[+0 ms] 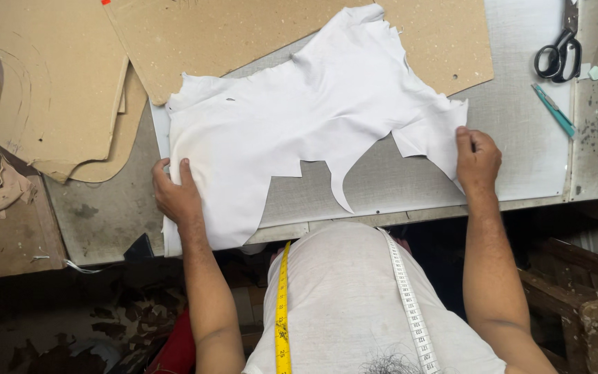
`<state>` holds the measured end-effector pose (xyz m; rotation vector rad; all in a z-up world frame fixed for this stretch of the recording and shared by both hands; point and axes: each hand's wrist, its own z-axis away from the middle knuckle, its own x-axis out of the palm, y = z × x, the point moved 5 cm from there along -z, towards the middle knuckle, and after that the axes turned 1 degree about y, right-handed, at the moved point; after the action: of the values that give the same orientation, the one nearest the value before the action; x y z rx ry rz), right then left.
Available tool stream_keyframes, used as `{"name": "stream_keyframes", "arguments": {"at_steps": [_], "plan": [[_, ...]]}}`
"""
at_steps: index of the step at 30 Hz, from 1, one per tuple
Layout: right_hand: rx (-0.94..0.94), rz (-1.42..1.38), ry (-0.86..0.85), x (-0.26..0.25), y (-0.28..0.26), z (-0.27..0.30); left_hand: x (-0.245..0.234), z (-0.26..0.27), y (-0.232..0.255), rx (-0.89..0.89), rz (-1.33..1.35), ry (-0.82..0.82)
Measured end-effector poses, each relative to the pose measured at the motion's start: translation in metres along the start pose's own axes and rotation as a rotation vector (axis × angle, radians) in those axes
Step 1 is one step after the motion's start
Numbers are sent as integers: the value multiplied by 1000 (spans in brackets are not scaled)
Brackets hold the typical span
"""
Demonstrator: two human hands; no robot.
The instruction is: The person places paper patterns on a white fabric, traces the outlines with a utility knife, and cuts the fabric to shape. They then remove the cut pieces and reposition the patterns for additional cuts.
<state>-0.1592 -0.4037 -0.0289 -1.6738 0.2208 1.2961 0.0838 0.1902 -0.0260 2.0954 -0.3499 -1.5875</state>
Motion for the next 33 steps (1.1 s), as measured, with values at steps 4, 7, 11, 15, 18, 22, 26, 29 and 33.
{"name": "stream_keyframes", "arguments": {"at_steps": [4,7,11,15,18,22,26,29,33], "plan": [[-79,-207,-58,-6,-9,-2,-28,-5,-2,-15,-128,-123],[-61,-192,-119,-4,-12,7,-65,-1,-4,3,-293,-185],[-17,-130,-98,2,-11,20,-56,18,49,459,-324,-114],[57,-609,-149,5,-5,18,22,50,140,842,-83,-375],[106,-739,-167,6,2,16,64,85,212,1029,130,-555],[-12,-631,-96,4,2,12,106,129,256,707,360,-1442],[21,-694,-85,8,11,17,121,102,279,1017,181,-907],[-9,-727,-55,5,18,21,128,109,298,1294,-129,-298],[-80,-686,-27,-3,22,21,154,179,325,1230,-190,-744]]}}
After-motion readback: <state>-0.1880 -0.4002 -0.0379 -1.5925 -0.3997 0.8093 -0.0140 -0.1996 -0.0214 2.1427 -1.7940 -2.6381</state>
